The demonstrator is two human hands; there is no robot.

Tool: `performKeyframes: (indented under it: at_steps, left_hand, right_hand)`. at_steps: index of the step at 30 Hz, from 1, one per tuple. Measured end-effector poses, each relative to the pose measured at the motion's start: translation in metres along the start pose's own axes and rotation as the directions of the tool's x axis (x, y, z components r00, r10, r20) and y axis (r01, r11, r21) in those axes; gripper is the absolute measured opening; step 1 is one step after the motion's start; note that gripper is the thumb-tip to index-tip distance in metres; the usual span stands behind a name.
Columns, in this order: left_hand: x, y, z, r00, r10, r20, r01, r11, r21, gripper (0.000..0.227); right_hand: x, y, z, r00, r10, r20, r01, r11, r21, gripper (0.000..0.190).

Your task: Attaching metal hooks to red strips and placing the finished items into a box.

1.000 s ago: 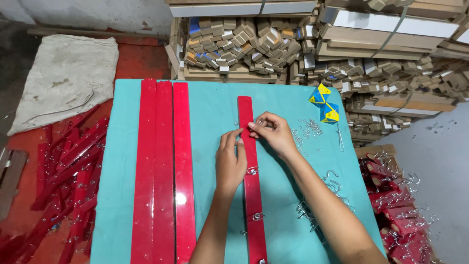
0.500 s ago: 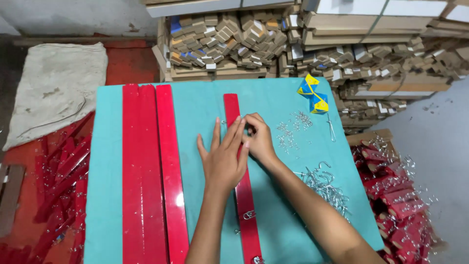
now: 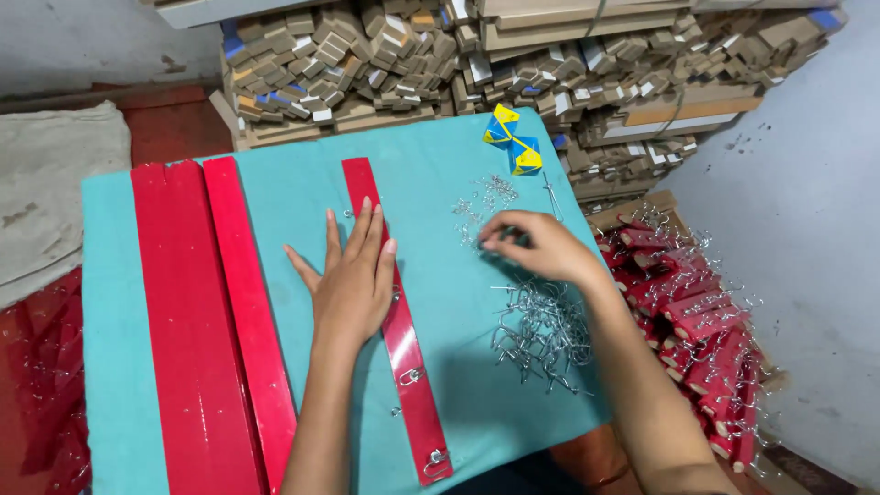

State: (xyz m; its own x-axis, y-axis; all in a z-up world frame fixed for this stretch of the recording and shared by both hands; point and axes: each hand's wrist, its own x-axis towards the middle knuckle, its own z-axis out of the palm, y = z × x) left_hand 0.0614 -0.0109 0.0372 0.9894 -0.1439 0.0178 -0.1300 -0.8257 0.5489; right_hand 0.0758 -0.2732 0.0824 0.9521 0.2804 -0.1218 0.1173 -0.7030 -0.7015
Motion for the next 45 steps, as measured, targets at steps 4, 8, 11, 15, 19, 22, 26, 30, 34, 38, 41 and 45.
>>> performKeyframes:
  at_steps: [4,8,11,15,19,22,26,30,34,38,41,45]
  left_hand:
    - [-0.012,0.02,-0.016,1.0,0.015,-0.013,-0.016,0.992,-0.127,0.054]
    - [-0.023,0.029,-0.015,0.995,0.054,-0.088,-0.073,0.97,-0.233,0.049]
    - [-0.025,0.03,-0.007,0.979,0.123,-0.163,-0.152,0.972,-0.18,0.048]
    - [-0.027,0.039,0.021,0.926,0.325,-0.192,-0.334,0.943,-0.013,0.053]
    - [-0.024,0.062,0.03,0.903,0.397,-0.163,-0.409,0.911,-0.049,0.055]
    - [-0.02,0.061,0.048,0.884,0.449,-0.131,-0.458,0.888,-0.05,0.049]
    - [-0.014,0.042,0.062,0.909,0.407,-0.084,-0.415,0.9,-0.131,0.02]
    - [-0.017,0.04,0.017,0.946,0.319,-0.051,-0.293,0.782,-0.549,0.018]
    - [-0.006,0.023,0.009,0.939,0.336,-0.068,-0.304,0.724,-0.619,0.018]
    - [0.004,0.015,-0.028,0.962,0.273,0.016,-0.247,0.893,-0.375,0.02]
    - [0.022,-0.006,-0.031,0.982,0.19,0.01,-0.184,0.964,-0.192,0.034]
    - [0.043,-0.023,-0.046,0.994,-0.034,-0.102,0.027,0.997,-0.07,0.05]
  right_hand:
    - [-0.032,0.053,-0.028,0.989,0.145,-0.016,-0.145,0.964,-0.224,0.027]
    - [-0.048,0.115,-0.007,0.986,0.16,-0.05,-0.168,0.931,-0.326,0.029]
    - [-0.046,0.124,0.002,0.979,0.114,-0.168,-0.16,0.942,-0.294,0.017]
    - [-0.049,0.117,0.001,0.939,0.022,-0.343,-0.184,0.874,-0.45,0.011]
    - [-0.05,0.036,-0.006,0.925,-0.198,-0.323,0.073,0.93,-0.36,0.007]
    - [-0.044,-0.006,-0.003,0.935,-0.25,-0.25,0.183,0.948,-0.262,0.008]
    - [-0.03,-0.026,0.002,0.951,-0.219,-0.218,0.228,0.974,0.017,0.01]
    - [0.0,-0.01,0.016,0.934,-0.356,0.029,0.288,0.799,0.529,0.043]
    - [0.029,-0.022,0.045,0.924,-0.382,0.011,0.314,0.775,0.548,0.02]
    - [0.076,-0.019,0.056,0.899,-0.427,-0.099,0.438,0.861,0.257,0.023]
    - [0.112,-0.023,0.064,0.915,-0.393,-0.087,0.4,0.913,0.082,0.032]
    - [0.176,-0.008,0.077,0.968,-0.215,-0.131,0.223,0.973,0.053,0.041]
